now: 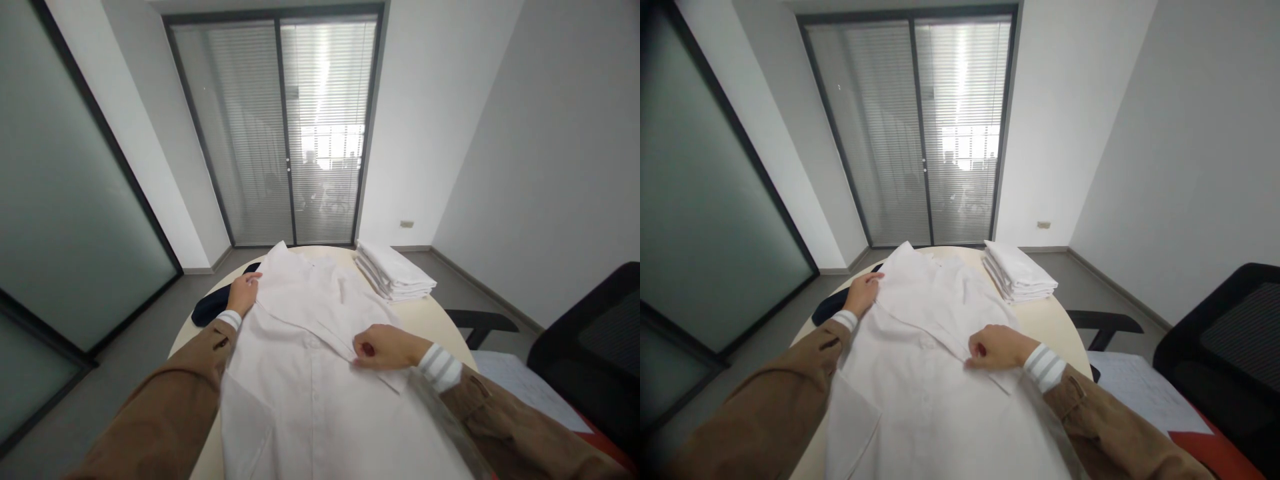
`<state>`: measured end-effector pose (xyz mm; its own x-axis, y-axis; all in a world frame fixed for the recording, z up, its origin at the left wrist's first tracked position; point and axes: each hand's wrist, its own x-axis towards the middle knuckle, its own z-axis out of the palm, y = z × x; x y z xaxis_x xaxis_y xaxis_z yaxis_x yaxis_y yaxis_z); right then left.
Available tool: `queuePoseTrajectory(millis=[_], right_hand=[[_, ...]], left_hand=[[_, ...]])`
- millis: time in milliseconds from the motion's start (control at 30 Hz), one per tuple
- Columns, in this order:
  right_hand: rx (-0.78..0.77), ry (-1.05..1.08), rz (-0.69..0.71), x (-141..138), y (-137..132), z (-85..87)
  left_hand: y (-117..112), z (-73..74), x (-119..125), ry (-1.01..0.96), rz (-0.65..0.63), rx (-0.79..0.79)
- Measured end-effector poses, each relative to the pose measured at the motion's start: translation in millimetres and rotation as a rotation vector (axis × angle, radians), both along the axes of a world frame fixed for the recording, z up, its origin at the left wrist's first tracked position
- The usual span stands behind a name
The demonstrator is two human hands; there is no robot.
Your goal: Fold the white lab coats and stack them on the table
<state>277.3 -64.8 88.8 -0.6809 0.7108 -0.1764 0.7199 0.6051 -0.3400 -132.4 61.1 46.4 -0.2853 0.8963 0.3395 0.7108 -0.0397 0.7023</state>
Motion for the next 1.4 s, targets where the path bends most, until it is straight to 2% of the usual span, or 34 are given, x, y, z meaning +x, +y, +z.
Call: queuePoseTrajectory(millis=[133, 333, 467, 600, 667, 767, 833, 933, 1000, 1067, 1167, 1233, 1300, 1400], right_hand=[[0.101, 0.089, -0.129, 9, 9, -13.9], [0.004, 0.127, -0.233, 23, 23, -32.0], [0.006, 0.103, -0.327, 26, 32, -28.0], [0.176, -0.045, -0.366, 3, 25, -15.2], [0.241, -0.019, -0.275, -22, 13, -10.0], [0.154, 0.133, -0.044, -68, -15, -9.8], [0.094, 0.223, 0.098, -96, -33, -16.7], [0.052, 0.301, 0.151, -128, -52, -35.1], [-0.013, 0.383, 0.212, -140, -59, -46.4], [-0.079, 0.443, 0.262, -144, -62, -50.6], [-0.209, 0.436, 0.27, -143, -66, -40.7], [-0.305, 0.415, 0.298, -143, -74, -30.7], [-0.359, 0.411, 0.433, -148, -86, -27.8], [-0.367, 0.382, 0.679, -164, -101, -41.3]], left_hand=[[8, -5.3, -9, -0.027, 0.033, -0.037], [3, -10.2, -26, -0.027, -0.05, -0.117], [2, -5.4, -24, -0.008, -0.118, -0.099], [2, 1.3, -16, 0.082, -0.176, -0.101], [3, 3.4, -12, 0.138, -0.188, -0.124], [4, 5.0, -6, 0.217, -0.183, -0.164], [3, 6.3, -2, 0.262, -0.168, -0.17], [-3, 10.3, 7, 0.393, -0.146, -0.099], [-10, 13.8, 15, 0.531, -0.178, -0.058], [-17, 16.5, 22, 0.621, -0.274, -0.111], [-22, 18.7, 30, 0.612, -0.417, -0.272], [-21, 21.3, 32, 0.599, -0.458, -0.331], [-17, 26.2, 34, 0.578, -0.493, -0.391], [-13, 34.3, 36, 0.502, -0.544, -0.484]])
